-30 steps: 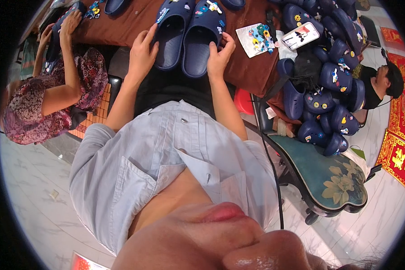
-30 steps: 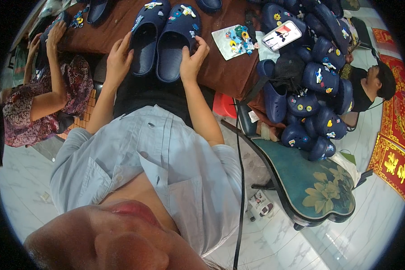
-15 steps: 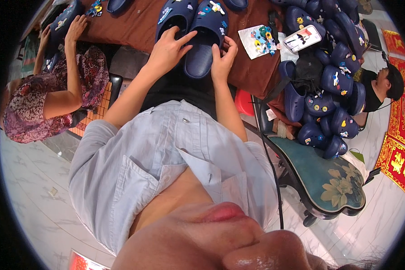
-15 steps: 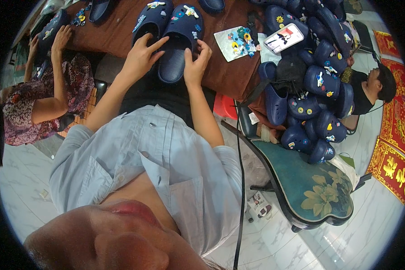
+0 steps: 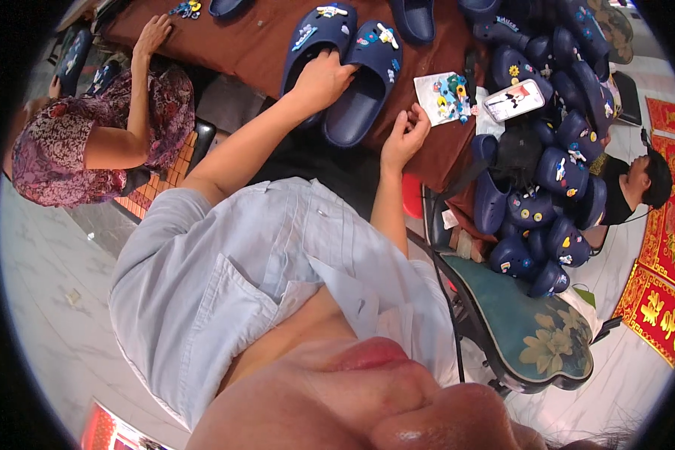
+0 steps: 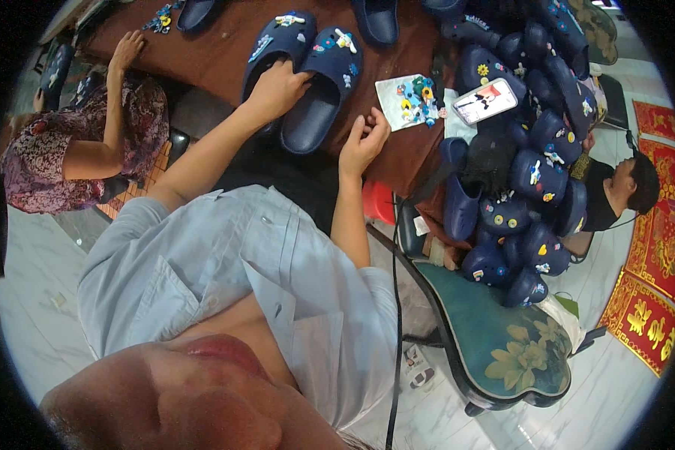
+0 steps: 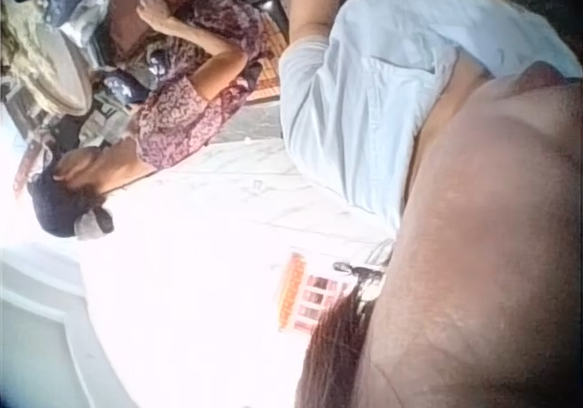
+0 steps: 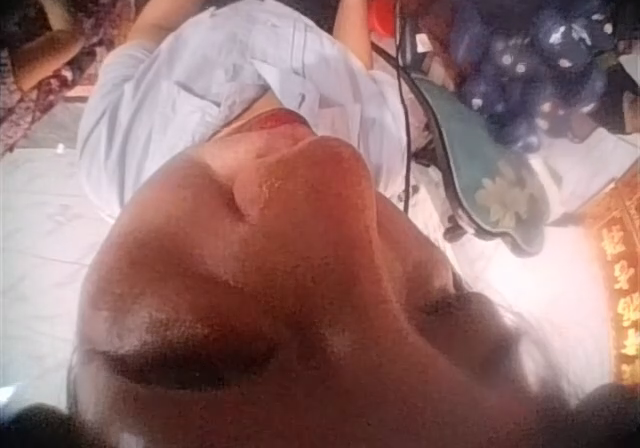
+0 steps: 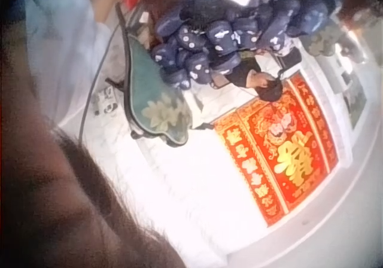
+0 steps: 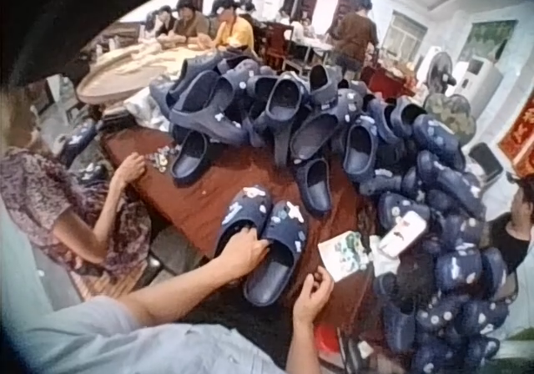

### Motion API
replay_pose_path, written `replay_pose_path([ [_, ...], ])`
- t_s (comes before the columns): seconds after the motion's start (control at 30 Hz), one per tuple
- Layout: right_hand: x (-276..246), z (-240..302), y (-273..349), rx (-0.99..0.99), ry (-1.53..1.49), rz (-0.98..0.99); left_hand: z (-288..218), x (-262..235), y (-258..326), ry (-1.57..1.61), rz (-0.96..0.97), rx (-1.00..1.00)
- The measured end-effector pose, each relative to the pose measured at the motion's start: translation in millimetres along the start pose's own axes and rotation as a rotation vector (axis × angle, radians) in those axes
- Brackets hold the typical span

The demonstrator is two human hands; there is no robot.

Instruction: Applying decorative charms and pins to foam clog shoes.

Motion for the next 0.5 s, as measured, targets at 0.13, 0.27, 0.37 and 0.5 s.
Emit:
replay_pose_path([
  [0.13, 1.5, -2.3, 0.7, -0.012, -0.005, 0.009, 2.2, -2.5, -0.2, 0.007, -0.044, -0.007],
  [0.27, 3.8, 1.1, 4.8, -0.065, 0.035, 0.013, 7.9, -16.6, 0.1, 0.011, -0.060, -0.067],
  [0.37, 2.8, -0.7, 6.9, -0.063, 0.035, 0.063, 14.9, -27.9, 5.6, 0.039, -0.139, -0.093],
  [0.5, 3.8, 1.5, 8.0, -0.064, 0.020, 0.070, 34.3, -45.5, 5.1, 0.060, -0.301, -0.125],
])
Point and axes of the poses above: each hand's wrist, its own y-axis away from the middle knuckle, its own x-axis out of the palm, z = x × y, the point moved 5 cm from there along -y, towards the middle knuckle, and after that the axes turned 11 degrees about -z, right-handed, at the moved point
